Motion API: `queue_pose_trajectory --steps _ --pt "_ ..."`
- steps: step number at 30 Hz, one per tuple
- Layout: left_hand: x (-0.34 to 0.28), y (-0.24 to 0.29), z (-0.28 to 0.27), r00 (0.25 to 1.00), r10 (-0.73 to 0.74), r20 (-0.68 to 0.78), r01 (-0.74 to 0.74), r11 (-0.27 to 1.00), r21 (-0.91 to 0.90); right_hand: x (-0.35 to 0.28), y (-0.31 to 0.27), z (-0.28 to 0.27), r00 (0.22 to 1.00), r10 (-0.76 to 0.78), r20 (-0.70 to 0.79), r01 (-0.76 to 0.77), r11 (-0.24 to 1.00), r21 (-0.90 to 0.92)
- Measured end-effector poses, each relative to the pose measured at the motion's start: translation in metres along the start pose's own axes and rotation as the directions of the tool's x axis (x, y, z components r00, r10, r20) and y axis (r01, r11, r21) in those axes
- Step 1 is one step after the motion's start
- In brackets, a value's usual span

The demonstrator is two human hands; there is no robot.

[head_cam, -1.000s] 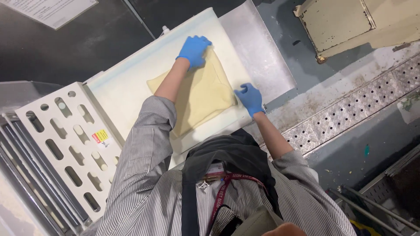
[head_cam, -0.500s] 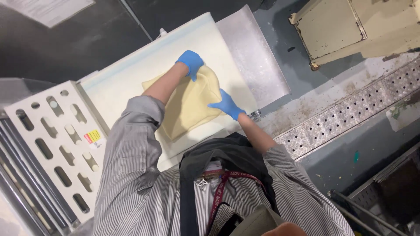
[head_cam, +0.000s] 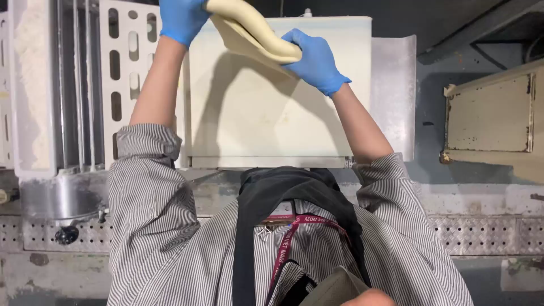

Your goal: Using a mechanical dough sheeter to flatten and fold large pieces of dough.

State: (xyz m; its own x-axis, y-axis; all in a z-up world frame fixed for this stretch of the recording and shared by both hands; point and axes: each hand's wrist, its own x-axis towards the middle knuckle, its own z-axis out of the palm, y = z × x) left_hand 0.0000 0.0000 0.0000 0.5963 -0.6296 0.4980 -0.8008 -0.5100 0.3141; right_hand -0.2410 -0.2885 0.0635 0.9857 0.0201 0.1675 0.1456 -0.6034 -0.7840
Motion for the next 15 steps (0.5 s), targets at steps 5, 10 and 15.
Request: queue_pose_trajectory --steps 5,10,15 --pt "-0.138 0.066 -0.029 0.938 0.27 -0.216 -0.184 0.918 0.35 -0.053 0.03 0.081 0.977 -0.209 0.052 0.215 0.929 -0.303" --pt "-0.309 0.093 0.064 0.95 -0.198 0.241 0.145 0.965 0.219 -0.137 0.067 0.161 0.949 -0.258 0.179 0.303 0.903 -0.304" --pt "-0.335 0.092 0.077 0.912 -0.33 0.244 0.336 0.942 0.019 -0.181 0.129 0.2 0.988 -0.156 0.006 0.156 0.981 -0.117"
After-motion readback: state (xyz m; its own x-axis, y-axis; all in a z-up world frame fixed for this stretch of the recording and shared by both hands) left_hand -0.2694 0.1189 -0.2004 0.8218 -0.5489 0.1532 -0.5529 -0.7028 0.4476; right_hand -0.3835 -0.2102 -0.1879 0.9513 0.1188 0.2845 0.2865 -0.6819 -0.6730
